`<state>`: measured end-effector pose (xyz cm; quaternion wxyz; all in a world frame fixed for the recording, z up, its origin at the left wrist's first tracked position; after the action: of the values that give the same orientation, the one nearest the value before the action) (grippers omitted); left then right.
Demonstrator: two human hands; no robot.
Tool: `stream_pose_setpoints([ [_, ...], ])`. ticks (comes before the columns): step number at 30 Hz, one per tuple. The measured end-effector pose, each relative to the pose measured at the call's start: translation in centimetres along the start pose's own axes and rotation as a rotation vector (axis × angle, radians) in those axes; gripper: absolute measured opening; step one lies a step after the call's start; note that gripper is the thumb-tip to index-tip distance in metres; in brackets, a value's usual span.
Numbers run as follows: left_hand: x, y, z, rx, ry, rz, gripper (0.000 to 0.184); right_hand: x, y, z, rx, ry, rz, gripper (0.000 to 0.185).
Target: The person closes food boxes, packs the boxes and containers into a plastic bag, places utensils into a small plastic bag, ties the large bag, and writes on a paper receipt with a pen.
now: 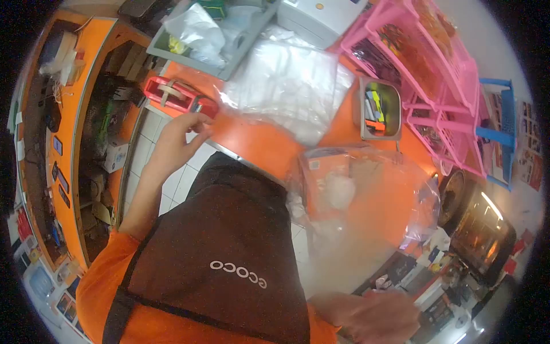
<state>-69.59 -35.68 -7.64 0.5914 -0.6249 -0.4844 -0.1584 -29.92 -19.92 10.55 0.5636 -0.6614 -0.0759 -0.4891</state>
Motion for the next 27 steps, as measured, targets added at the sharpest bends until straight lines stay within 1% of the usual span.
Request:
stream_pose_setpoints([
  [1, -1.8, -0.5, -0.6, 0.007, -0.078, 0.022, 0.024, -0.4, -0.4, -2.2, -0.107, 0.577, -0.725, 0.032],
  [2, -3.1, -1.0, -1.2, 0.014, -0.157, 0.042, 0.023, -3.6, -0.9, -6.0, 0.119, 1.177, -1.196, 0.042],
  [3, -3.9, -1.6, -1.6, 0.057, -0.197, 0.033, 0.023, -7.4, -2.9, -8.1, 0.421, 1.632, -1.323, 0.035],
  [4, -4.6, -2.1, -2.1, 0.100, -0.237, 0.021, 0.022, -11.3, -4.7, -10.1, 0.673, 2.157, -1.298, 0.030],
  [5, -5.3, -2.5, -2.6, 0.143, -0.280, 0.009, 0.021, -13.1, -6.0, -12.3, 0.881, 2.428, -1.334, 0.027],
  [6, -6.2, -2.8, -2.7, 0.244, -0.252, 0.025, 0.020, -14.9, -7.2, -14.4, 1.103, 2.709, -1.288, 0.033],
  [7, -7.3, -3.0, -2.6, 0.345, -0.223, 0.043, 0.018, -16.7, -6.9, -16.7, 1.385, 2.951, -1.453, 0.030],
  [8, -8.2, -3.3, -2.5, 0.445, -0.196, 0.060, 0.017, -20.2, -5.7, -18.4, 1.020, 3.118, -1.617, 0.027],
  [9, -8.7, -3.8, -2.3, 0.504, -0.154, 0.127, 0.017, -24.1, -3.9, -19.8, 0.614, 3.237, -1.763, 0.025],
  [11, -9.5, -4.9, -0.8, 0.621, -0.064, 0.265, 0.018, -29.2, -1.9, -21.5, 0.387, 3.192, -1.979, 0.024],
  [14, -11.6, -5.4, 1.1, 0.574, 0.109, 0.372, 0.023, -31.8, -3.0, -23.3, 0.585, 3.116, -2.120, 0.023],
  [17, -13.1, -5.7, 1.9, 0.448, 0.148, 0.412, 0.028, -33.4, -5.0, -24.7, 0.460, 3.079, -2.143, 0.021],
  [20, -13.5, -6.2, 2.1, 0.337, 0.108, 0.387, 0.029, -35.1, -6.6, -26.0, 0.199, 3.312, -1.997, 0.023],
  [23, -13.5, -6.6, 2.3, 0.333, 0.139, 0.357, 0.025, -36.6, -7.3, -27.5, 0.169, 3.437, -1.886, 0.019],
  [27, -14.2, -6.8, 2.1, 0.329, 0.146, 0.240, 0.023, -37.4, -8.2, -29.0, 0.054, 3.629, -1.643, 0.018],
])
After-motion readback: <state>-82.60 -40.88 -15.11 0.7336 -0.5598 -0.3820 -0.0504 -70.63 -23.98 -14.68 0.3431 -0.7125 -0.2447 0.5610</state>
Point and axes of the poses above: each hand's wrist, its own z-axis towards the middle knuckle, its own y-axis out of the palm, x = y × z, the point moved 1 cm from there along z, towards the middle knuckle, and after that the axes turned 13 degrees about -x, right-handed, at the moved point
